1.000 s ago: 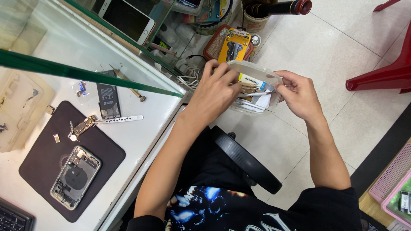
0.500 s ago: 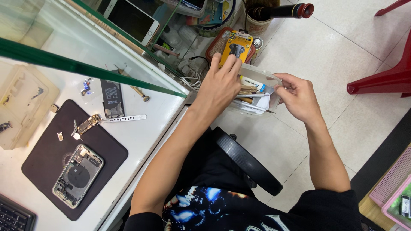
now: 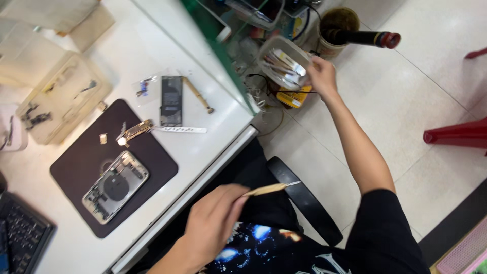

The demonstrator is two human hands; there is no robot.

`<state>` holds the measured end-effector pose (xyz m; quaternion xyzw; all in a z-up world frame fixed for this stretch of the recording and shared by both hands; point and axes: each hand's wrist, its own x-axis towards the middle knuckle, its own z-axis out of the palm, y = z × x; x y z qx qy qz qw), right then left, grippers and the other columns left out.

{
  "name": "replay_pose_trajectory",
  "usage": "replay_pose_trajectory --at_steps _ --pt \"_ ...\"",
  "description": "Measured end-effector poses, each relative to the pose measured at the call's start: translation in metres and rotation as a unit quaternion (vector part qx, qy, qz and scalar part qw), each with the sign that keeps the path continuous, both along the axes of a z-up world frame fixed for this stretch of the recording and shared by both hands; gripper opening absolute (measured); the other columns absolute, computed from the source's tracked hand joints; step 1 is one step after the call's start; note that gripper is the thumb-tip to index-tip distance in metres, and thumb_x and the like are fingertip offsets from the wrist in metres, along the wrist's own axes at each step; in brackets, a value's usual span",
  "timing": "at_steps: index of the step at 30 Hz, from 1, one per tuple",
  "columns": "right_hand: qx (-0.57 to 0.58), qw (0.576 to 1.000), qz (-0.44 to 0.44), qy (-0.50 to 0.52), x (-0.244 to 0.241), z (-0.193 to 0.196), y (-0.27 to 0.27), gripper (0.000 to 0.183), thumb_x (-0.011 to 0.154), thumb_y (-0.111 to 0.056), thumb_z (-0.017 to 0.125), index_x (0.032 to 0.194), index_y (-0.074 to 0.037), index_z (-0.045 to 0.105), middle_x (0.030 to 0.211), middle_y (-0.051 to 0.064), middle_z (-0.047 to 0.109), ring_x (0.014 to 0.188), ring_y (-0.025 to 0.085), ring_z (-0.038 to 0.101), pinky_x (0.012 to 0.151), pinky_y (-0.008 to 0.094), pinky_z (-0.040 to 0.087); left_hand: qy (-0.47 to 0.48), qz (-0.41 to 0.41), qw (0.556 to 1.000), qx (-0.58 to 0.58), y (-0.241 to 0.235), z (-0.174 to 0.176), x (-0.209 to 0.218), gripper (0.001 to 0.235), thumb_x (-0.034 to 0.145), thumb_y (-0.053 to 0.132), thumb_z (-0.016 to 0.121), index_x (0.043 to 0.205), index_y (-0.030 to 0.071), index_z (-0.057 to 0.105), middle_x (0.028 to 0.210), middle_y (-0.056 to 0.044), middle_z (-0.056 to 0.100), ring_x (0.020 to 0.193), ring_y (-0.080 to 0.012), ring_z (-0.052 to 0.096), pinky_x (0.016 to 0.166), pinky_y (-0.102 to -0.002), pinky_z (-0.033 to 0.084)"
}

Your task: The person disassembles a smartphone by removing the back cover, disconnecting internal cables, and extracting the battery and logic board. They use a screwdriver and a plastic pry tool to separate components and place them on the work surface.

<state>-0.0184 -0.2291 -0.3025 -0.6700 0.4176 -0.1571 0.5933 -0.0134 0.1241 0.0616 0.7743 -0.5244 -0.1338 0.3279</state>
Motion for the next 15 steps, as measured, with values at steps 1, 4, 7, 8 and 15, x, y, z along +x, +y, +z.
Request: replay_pose_trajectory --at_steps 1,4,7,8,15 --pt "-0.017 1.000 0.006 0.010 0.023 -0.001 0.003 0.027 0.094 -0.011 0.063 0.117 0.000 0.074 0.079 0.010 0.067 0.060 0.014 0.063 0.053 0.028 0.050 0.022 0.024 0.999 0.015 0.018 0.007 0.005 0.014 0.091 0.003 0.069 0.104 -0.001 0.067 0.097 -0.013 0.072 0.084 -0.0277 0.073 0.073 -0.033 0.058" --pt "-0.064 0.998 0.026 -0.003 0.081 0.022 0.016 0.027 0.093 -0.012 0.066 0.115 -0.001 0.074 0.080 0.010 0.066 0.061 0.015 0.063 0.053 0.029 0.050 0.039 0.139 0.986 0.083 0.074 0.034 0.019 0.013 0.086 0.003 0.069 0.099 0.003 0.071 0.089 -0.010 0.074 0.077 -0.0240 0.075 0.066 -0.033 0.058" --pt "-0.102 0.991 0.073 -0.052 0.111 0.066 0.049 0.026 0.091 -0.013 0.069 0.114 -0.001 0.074 0.080 0.010 0.065 0.061 0.016 0.062 0.053 0.029 0.050 0.060 0.182 0.977 0.088 0.119 0.041 0.035 0.011 0.087 0.004 0.069 0.098 0.003 0.071 0.090 -0.010 0.075 0.069 -0.0214 0.074 0.058 -0.031 0.059" --pt "-0.114 0.987 0.092 -0.068 0.114 0.083 0.063 0.027 0.090 -0.013 0.070 0.114 -0.001 0.075 0.081 0.010 0.065 0.061 0.016 0.062 0.053 0.029 0.050 0.045 0.167 0.982 0.073 0.131 0.043 0.037 0.011 0.088 0.005 0.070 0.098 0.002 0.070 0.089 -0.010 0.074 0.070 -0.0222 0.074 0.059 -0.031 0.058" --pt "-0.178 0.946 0.235 -0.134 0.069 0.187 0.152 0.027 0.086 -0.014 0.077 0.111 -0.003 0.076 0.082 0.010 0.063 0.062 0.017 0.061 0.053 0.031 0.049 -0.034 0.140 0.990 -0.007 0.168 0.037 0.060 0.012 0.094 0.009 0.072 0.102 0.002 0.068 0.089 -0.009 0.071 0.074 -0.0224 0.071 0.064 -0.032 0.057"
